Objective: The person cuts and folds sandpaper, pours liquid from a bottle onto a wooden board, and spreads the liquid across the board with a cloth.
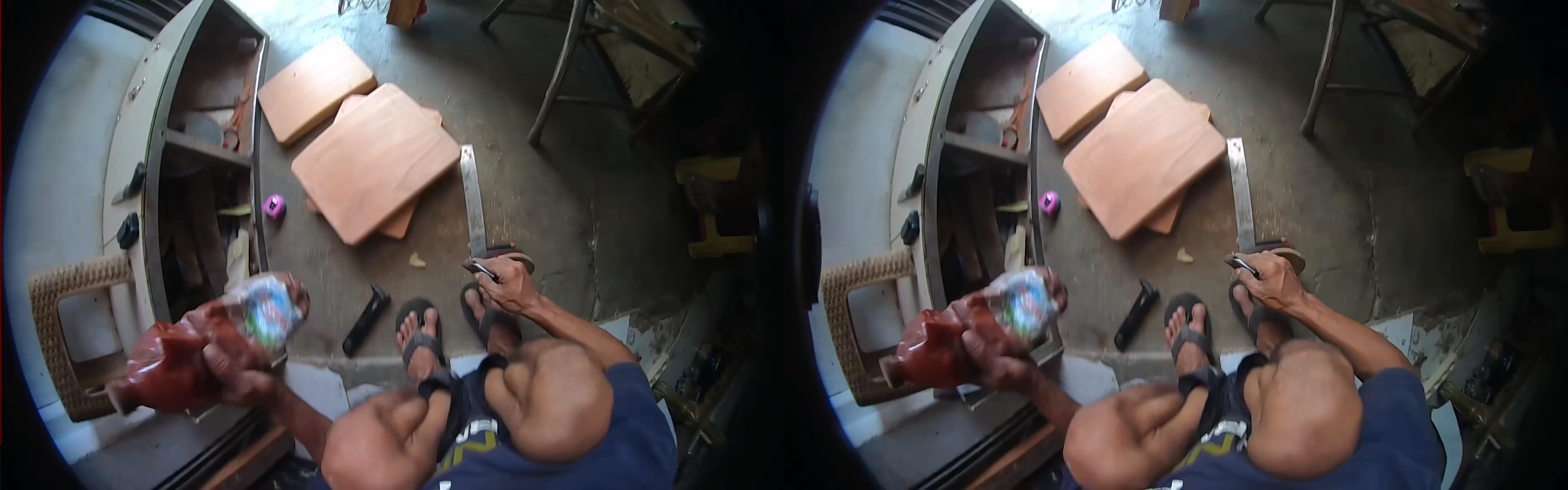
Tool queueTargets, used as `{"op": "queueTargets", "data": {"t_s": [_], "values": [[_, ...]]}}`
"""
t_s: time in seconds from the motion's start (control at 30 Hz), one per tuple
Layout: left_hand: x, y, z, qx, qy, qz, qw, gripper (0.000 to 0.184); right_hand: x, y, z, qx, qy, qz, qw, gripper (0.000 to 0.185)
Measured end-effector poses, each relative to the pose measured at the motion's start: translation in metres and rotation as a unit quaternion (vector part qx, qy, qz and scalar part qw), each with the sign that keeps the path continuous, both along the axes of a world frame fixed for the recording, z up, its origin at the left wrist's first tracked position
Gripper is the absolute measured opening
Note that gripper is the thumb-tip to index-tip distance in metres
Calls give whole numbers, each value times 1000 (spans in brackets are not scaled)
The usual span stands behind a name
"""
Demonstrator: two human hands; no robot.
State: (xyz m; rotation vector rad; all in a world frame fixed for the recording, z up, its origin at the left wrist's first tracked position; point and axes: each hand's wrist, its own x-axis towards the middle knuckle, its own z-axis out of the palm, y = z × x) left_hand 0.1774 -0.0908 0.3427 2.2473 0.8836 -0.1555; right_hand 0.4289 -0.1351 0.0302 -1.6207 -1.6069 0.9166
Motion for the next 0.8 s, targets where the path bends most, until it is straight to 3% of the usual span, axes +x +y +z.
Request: {"op": "queueTargets", "data": {"t_s": [0.03,0.07,0.13,0.17,0.2,0.23,0.27,0.33,0.37,0.4,0.43,0.53,0.6,0.67,0.73,0.8], "values": [[4,-1,3,4,-1,-8,1000,22,4,-4,-16,-27,-39,63,997,26],[7,4,-3,5,1,4,1000,22,6,-11,-29,58,-36,65,996,26],[17,-2,-2,-154,112,148,971,18,26,-13,-55,52,-84,40,994,26],[19,-3,-4,-70,92,34,993,22,35,-25,-64,37,-92,-34,994,26],[14,6,-9,-20,35,38,998,26,47,-16,-74,35,-105,-116,987,27],[-5,14,-20,24,-28,123,992,33,54,-12,-55,-52,-135,-188,972,27],[-28,22,-40,83,-93,269,955,40,60,-15,-46,-64,-124,-184,973,27],[-76,47,-94,178,-233,530,795,55,76,-10,-41,-74,-102,-174,977,27],[-102,60,-115,183,-306,600,716,63,79,-8,-43,-71,-74,-153,983,28],[-113,68,-124,179,-354,625,673,71,79,-5,-40,-74,-68,-147,984,28],[-121,70,-134,172,-380,627,658,80,77,1,-38,-25,-52,-129,990,29],[-71,65,-99,170,-322,511,779,76,61,8,-42,62,-24,-84,994,34],[-44,65,-83,176,-285,428,839,75,44,10,-60,144,-88,-22,985,40],[-58,67,-85,232,-292,556,743,69,36,4,-90,130,-85,8,988,49],[-61,83,-52,360,-342,575,650,65,39,-1,-111,190,-133,24,972,52],[-75,82,-44,404,-350,541,649,63,51,-18,-121,157,-96,23,983,54]]}}
